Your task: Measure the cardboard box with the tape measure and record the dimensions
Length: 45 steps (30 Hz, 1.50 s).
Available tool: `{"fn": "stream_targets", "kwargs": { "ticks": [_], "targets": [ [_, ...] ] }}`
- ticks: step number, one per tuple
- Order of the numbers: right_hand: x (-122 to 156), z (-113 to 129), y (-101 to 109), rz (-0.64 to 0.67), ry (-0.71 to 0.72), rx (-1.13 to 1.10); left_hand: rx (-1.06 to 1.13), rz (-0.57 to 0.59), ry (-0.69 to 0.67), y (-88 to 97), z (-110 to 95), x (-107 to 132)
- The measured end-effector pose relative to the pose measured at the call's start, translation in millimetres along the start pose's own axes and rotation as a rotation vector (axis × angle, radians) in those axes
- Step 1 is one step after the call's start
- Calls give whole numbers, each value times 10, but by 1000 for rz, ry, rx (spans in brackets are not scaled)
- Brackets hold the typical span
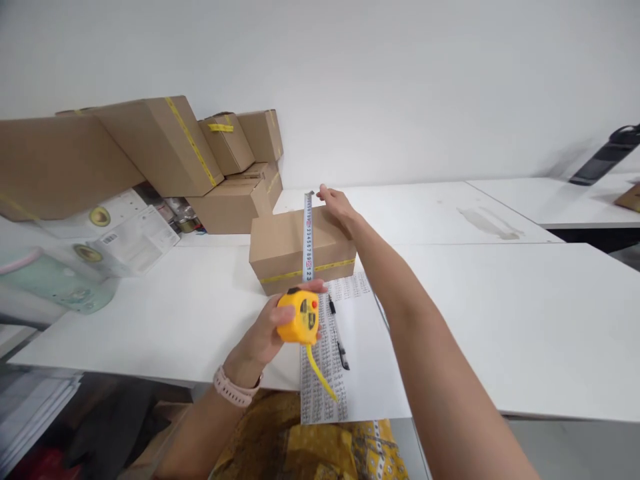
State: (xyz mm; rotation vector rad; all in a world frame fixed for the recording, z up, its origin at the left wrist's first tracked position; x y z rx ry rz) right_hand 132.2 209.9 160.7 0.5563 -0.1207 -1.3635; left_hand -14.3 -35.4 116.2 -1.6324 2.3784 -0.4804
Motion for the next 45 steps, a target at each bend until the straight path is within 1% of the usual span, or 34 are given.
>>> {"fn": "stream_targets", "kwargs": {
  "ticks": [2, 4, 7, 10, 13, 15, 17, 21, 25, 30, 35, 39, 45],
  "targets": [
    [30, 14, -56, -21, -61, 37, 16, -86, -40, -20, -79, -168],
    [41, 54, -103, 8, -104, 112, 44, -164, -50, -7, -150, -307],
    [4, 131, -172, 89, -50, 260, 103, -229, -44, -4, -163, -438],
    [-51, 148, -212, 166, 24, 350, 138, -251, -22, -49, -90, -483],
    [-88, 106, -212, 230, 73, 390, 159, -239, -6, -118, -15, -458],
    [-112, 76, -209, 252, 96, 409, 183, -210, -1, -169, 16, -419],
    [-142, 56, -217, 255, 90, 441, 209, -189, 19, -219, 35, -374],
    [-205, 44, -256, 261, 48, 481, 207, -192, 55, -290, 44, -322],
    [-234, 14, -269, 252, 35, 466, 176, -184, 28, -282, -3, -379],
    [-273, -62, -275, 259, 100, 486, 196, -241, 6, -271, -63, -502],
    [-338, -125, -311, 255, 97, 528, 200, -221, -10, -341, 25, -467],
    [-392, -184, -338, 253, 99, 539, 180, -220, -22, -353, 102, -421],
    [-419, -227, -347, 236, 119, 517, 164, -225, -2, -337, 95, -437]
  ]
}}
Point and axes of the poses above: each hand's wrist, its own x-axis away from the middle knuckle, its own y-axis out of the back of the hand, z = x × y, the point moved 1 cm from there along -x, towards the middle knuckle, and after that the axes turned 5 degrees about -x, right-handed, at the moved point
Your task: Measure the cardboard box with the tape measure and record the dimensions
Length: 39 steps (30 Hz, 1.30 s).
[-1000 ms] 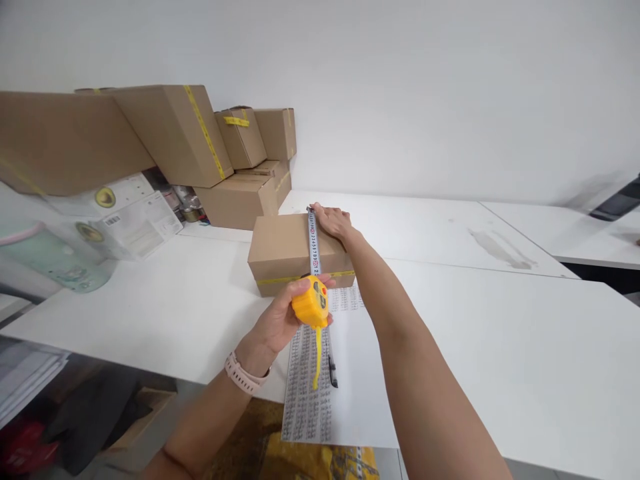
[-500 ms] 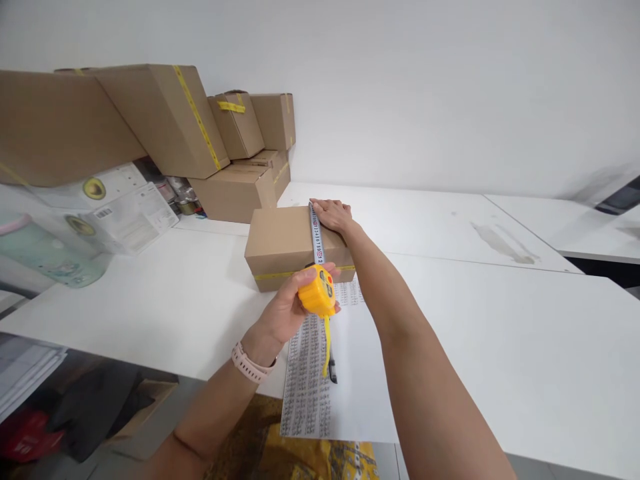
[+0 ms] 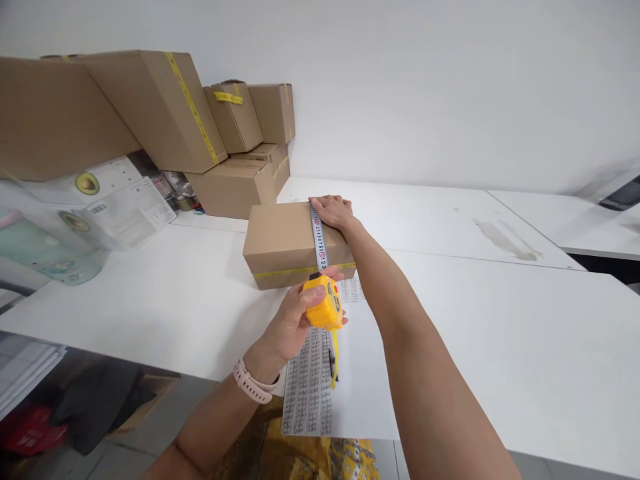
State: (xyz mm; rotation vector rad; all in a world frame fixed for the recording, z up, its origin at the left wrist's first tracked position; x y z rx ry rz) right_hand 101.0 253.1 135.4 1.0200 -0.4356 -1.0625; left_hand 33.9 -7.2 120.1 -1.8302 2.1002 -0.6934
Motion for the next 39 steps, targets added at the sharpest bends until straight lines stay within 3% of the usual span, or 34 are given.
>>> {"fn": "stream_targets", "kwargs": {
  "ticks": [4, 7, 10, 13, 17, 20, 22, 24, 29, 32, 36, 39],
  "targets": [
    [83, 65, 50, -3, -38, -57, -49, 32, -44, 24, -15, 14],
    [168, 100, 124, -104, -83, -234, -184, 30, -142, 116, -51, 112],
    [247, 42, 224, -265, -86, -445, -418, -175, -355, 359, -126, 273],
    [406, -157, 307, -378, -158, -570, -566, -458, -530, 775, -196, 417],
    [861, -505, 261, -391, -387, -708, -477, -539, -408, 1352, -201, 442],
    [1218, -602, 153, -233, -352, -766, -397, -500, -289, 1552, -178, 341],
    [1366, -550, 133, -147, -257, -767, -338, -440, -246, 1556, -211, 254],
    [1420, -433, 195, -147, -184, -716, -275, -384, -250, 1500, -323, 180],
    [1254, -147, 525, -278, -149, -620, -256, -285, -381, 1314, -856, 44],
    [1070, -135, 579, -407, -193, -518, -299, -258, -403, 1228, -1083, -43],
    [886, -153, 437, -517, -173, -463, -387, -311, -474, 1118, -1069, -25],
    [806, -76, 351, -503, -73, -459, -441, -192, -490, 979, -882, 126]
  ]
}}
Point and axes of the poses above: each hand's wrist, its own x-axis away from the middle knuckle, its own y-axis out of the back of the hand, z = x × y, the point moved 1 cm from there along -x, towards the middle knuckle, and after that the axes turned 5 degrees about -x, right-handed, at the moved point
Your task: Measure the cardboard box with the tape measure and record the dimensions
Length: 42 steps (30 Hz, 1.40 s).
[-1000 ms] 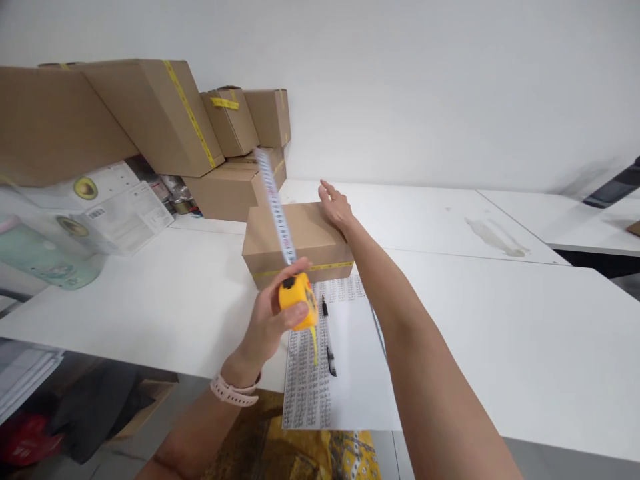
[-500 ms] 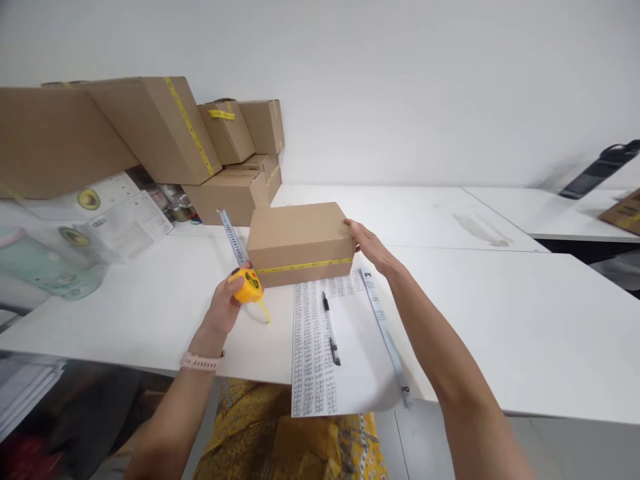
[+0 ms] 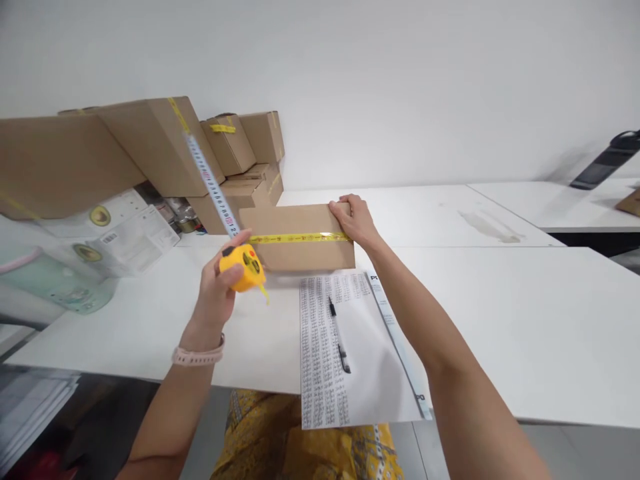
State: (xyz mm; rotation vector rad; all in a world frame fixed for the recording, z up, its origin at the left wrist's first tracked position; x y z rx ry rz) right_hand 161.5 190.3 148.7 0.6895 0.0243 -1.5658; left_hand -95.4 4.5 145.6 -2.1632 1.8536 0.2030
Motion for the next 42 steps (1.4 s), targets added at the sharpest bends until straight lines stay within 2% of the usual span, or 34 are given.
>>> {"fn": "stream_targets", "kwargs": {
  "ticks": [5, 9, 14, 22, 31, 42],
  "targets": [
    [-98, 154, -98, 42, 104, 64, 113, 365, 213, -292, 183, 369],
    [-186, 234, -150, 52, 195, 267, 204, 485, 347, -364, 413, 466],
    [-266, 237, -258, 55, 359, 461, 263, 539, 381, -281, 565, 508],
    [-349, 203, -338, 157, 573, 706, 348, 557, 400, -191, 672, 545],
    [-379, 152, -352, 160, 615, 741, 30, 571, 330, -265, 822, 563],
    [-341, 144, -344, 159, 587, 731, 89, 586, 407, -251, 895, 565]
  ]
}}
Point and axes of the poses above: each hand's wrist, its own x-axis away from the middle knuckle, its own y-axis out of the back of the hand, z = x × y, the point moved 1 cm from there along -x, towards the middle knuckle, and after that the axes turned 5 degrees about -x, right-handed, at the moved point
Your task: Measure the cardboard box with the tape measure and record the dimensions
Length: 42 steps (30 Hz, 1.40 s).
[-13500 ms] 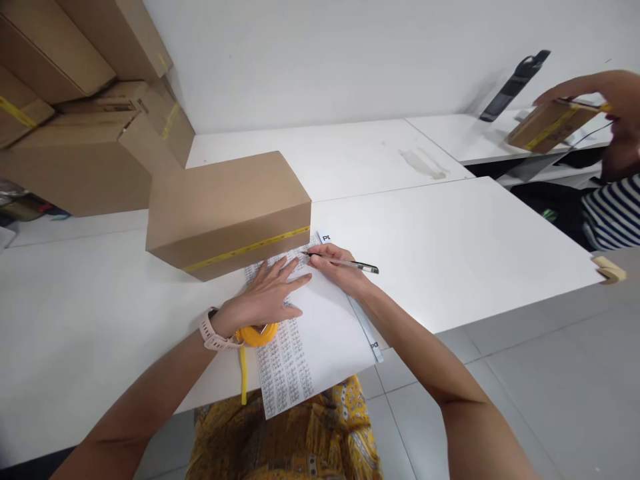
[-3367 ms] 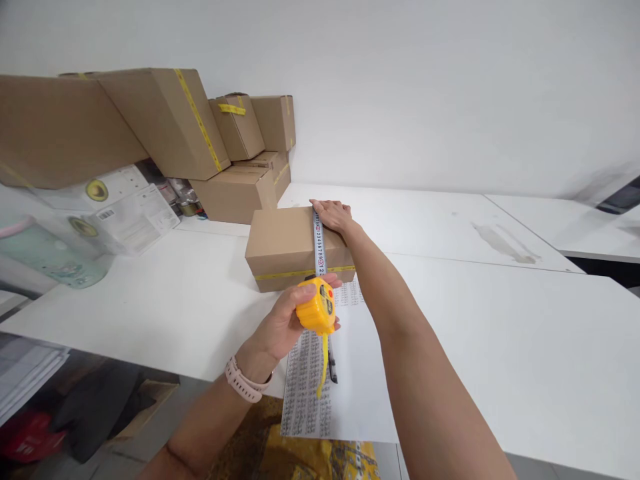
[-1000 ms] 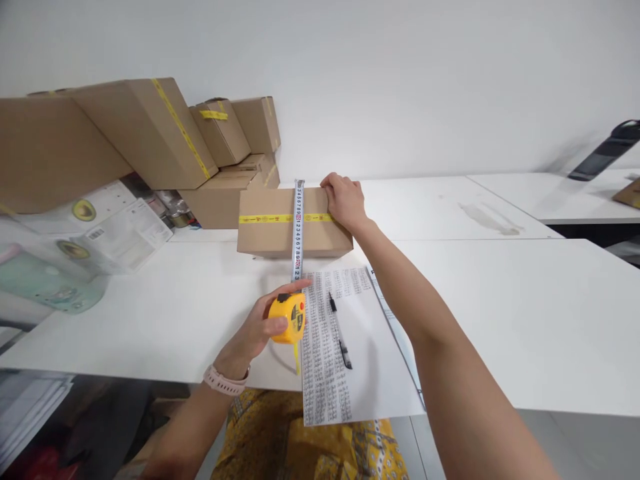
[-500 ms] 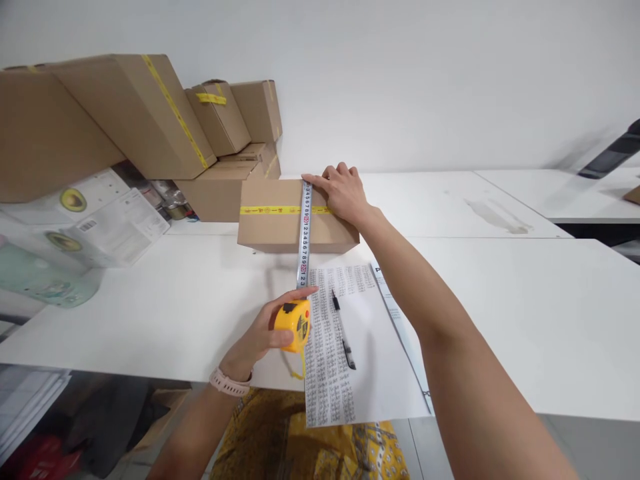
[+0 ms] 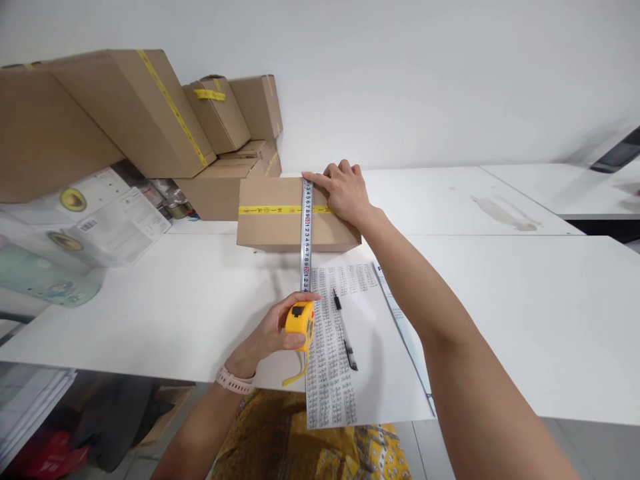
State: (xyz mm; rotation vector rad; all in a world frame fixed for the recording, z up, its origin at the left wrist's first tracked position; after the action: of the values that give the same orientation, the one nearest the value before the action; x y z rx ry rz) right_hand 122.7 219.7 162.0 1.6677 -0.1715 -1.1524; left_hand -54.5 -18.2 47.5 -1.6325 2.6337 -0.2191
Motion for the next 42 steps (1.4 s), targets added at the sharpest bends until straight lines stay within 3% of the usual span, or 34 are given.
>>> {"fn": "stream_targets", "kwargs": {
  "ticks": [5, 11, 16, 21, 24, 28, 31, 35, 39, 42],
  "targets": [
    [50, 86, 25, -49, -75, 16, -77, -16, -57, -30, -34, 96],
    [333, 310, 108, -90, -83, 78, -224, -89, -203, -197, -21, 500],
    [846, 558, 157, -94, -90, 101, -232, -49, -59, -341, 143, 764],
    [1274, 683, 65, 25, -58, -5, -299, -37, 9, -441, 214, 855],
    [1322, 640, 145, -36, -170, -174, -392, -6, 36, -488, 208, 870],
    [1254, 533, 498, -195, -388, -696, -505, 100, 76, -557, 228, 881],
    [1269, 523, 767, -155, -460, -1051, -544, 169, 89, -618, 255, 896],
    [1514, 655, 936, -198, -542, -1249, -531, 148, 111, -675, 257, 942],
    [1919, 1037, 907, -163, -440, -1248, -314, -61, 114, -671, 241, 987],
    [2167, 1366, 812, -138, -197, -1171, -260, -147, 83, -659, 265, 997]
  ]
}}
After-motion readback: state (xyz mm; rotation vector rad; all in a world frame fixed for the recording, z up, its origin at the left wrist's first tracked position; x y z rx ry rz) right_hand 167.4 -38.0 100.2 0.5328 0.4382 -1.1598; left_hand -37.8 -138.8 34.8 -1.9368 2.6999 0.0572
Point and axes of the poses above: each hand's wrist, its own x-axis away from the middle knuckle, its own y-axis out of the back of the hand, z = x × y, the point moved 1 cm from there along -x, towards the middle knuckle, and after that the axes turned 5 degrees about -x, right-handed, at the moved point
